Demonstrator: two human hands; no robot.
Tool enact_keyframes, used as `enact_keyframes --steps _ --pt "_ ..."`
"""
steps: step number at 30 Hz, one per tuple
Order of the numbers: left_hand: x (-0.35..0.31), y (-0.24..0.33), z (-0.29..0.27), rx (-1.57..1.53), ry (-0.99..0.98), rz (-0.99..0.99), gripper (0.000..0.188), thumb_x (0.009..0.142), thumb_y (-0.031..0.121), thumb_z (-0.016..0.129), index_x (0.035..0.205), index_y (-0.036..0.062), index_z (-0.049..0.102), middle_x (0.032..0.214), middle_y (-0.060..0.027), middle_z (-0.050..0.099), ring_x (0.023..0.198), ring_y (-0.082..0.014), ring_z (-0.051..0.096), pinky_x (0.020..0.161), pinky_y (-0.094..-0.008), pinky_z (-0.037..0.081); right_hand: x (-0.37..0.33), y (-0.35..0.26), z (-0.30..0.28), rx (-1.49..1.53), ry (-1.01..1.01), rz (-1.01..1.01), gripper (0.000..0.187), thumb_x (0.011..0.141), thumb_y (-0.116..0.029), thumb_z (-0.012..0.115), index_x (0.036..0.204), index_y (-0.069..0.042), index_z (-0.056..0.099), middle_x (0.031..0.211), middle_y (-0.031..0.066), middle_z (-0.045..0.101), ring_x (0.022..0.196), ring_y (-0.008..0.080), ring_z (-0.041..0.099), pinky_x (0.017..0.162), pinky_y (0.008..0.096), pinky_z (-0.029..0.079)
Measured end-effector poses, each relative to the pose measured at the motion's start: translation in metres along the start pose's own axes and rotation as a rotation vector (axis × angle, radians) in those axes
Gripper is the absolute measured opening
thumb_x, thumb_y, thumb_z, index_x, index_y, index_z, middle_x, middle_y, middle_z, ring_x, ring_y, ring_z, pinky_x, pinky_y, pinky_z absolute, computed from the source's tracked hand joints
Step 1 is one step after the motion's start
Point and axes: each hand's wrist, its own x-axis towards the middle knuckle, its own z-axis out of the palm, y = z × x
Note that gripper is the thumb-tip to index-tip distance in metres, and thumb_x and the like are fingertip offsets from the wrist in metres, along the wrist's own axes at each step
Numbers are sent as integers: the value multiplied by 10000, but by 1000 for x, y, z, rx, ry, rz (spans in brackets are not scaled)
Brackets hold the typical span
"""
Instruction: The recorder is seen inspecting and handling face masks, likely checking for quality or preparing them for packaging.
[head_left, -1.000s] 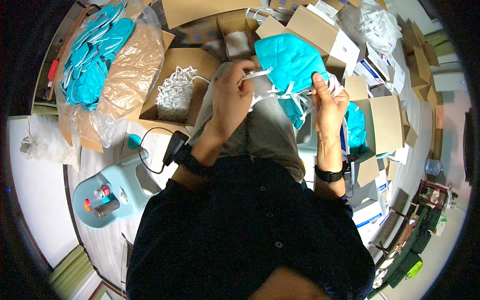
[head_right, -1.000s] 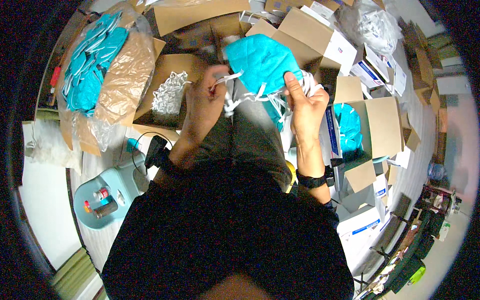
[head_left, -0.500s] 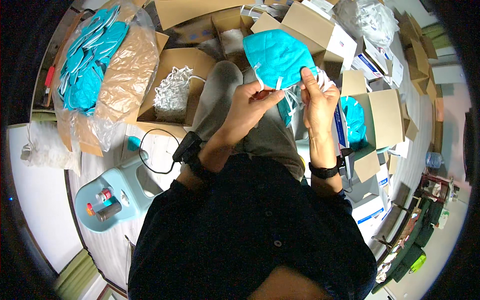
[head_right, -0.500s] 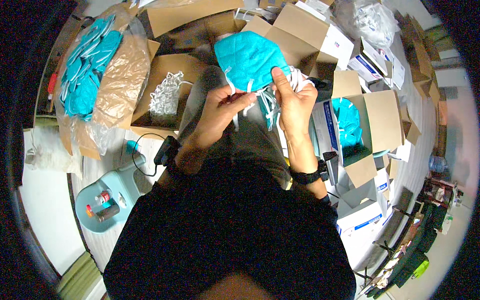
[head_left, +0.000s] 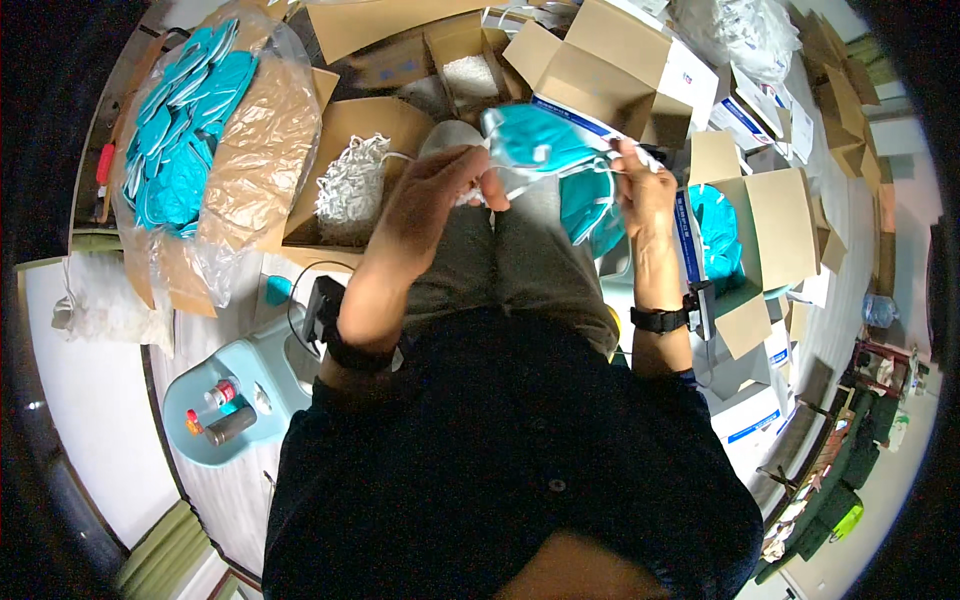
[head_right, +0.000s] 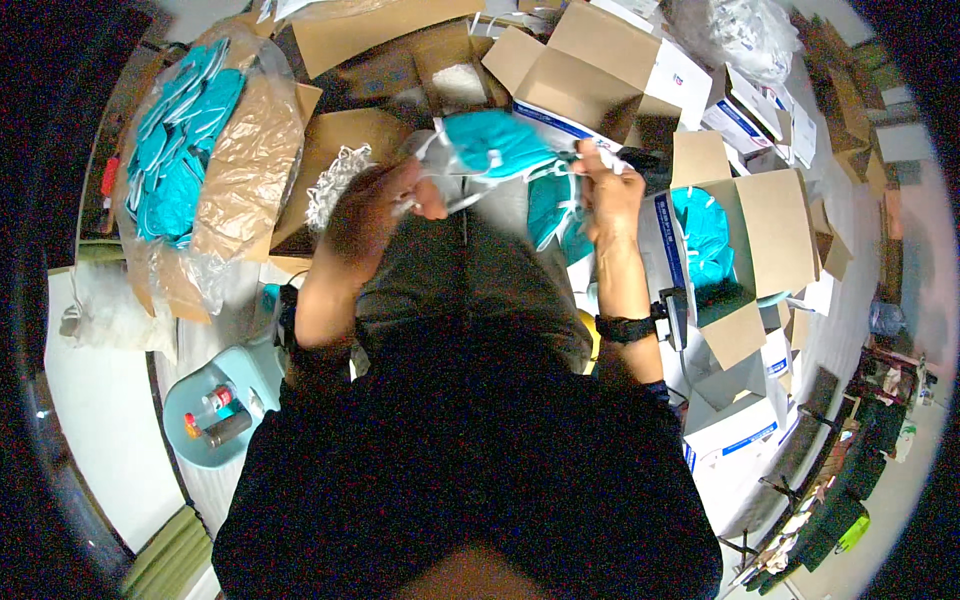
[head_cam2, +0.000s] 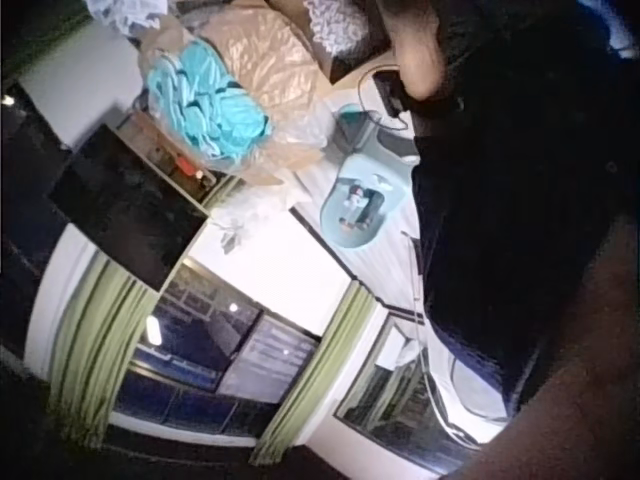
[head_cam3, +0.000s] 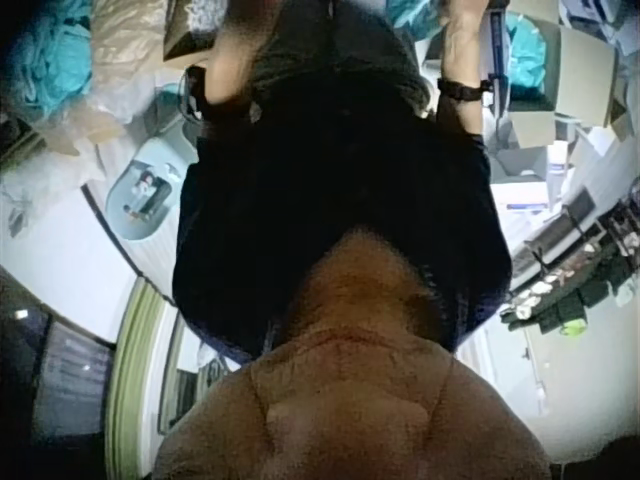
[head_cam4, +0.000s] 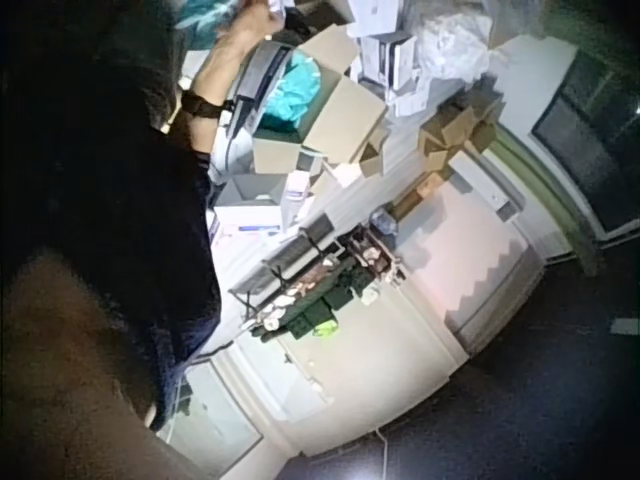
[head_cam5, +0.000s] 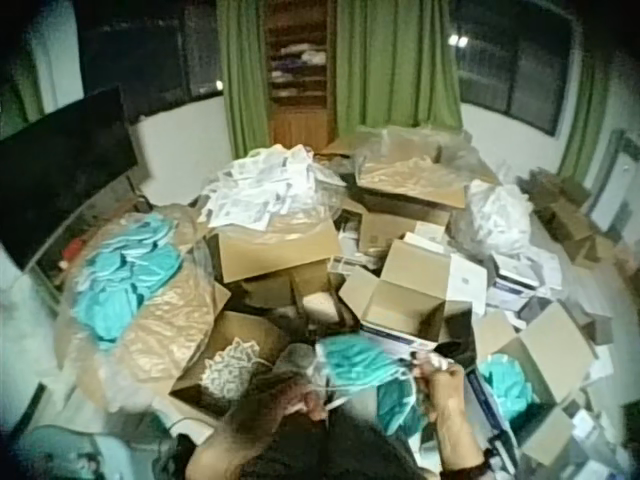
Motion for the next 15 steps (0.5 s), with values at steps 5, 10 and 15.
enact_keyframes --steps 5,10,15 --pt "14 -15 1 -35 -164 -142 397 973 352 375 844 45 592 758 -61 613 668 -135 530 597 -268 413 -27 -33 4 104 -133 -311 222 937 -160 543 1044 4 647 720 -2 623 437 16 322 403 177 218" --pt "22 -9 12 -135 -239 -287 363 951 345 427 814 54 596 740 -38 603 662 -93 532 529 -232 395 -61 -48 51 -157 -713 -359 233 938 -153 531 1114 -42 637 703 -37 612 486 14 400 434 167 271" --pt "15 -11 8 -158 -298 -288 299 963 288 461 833 47 583 679 -24 565 541 -70 504 456 -198 368 -55 -28 60 -141 -1020 -382 148 917 -150 583 891 -13 633 795 41 663 627 85 562 564 221 415"
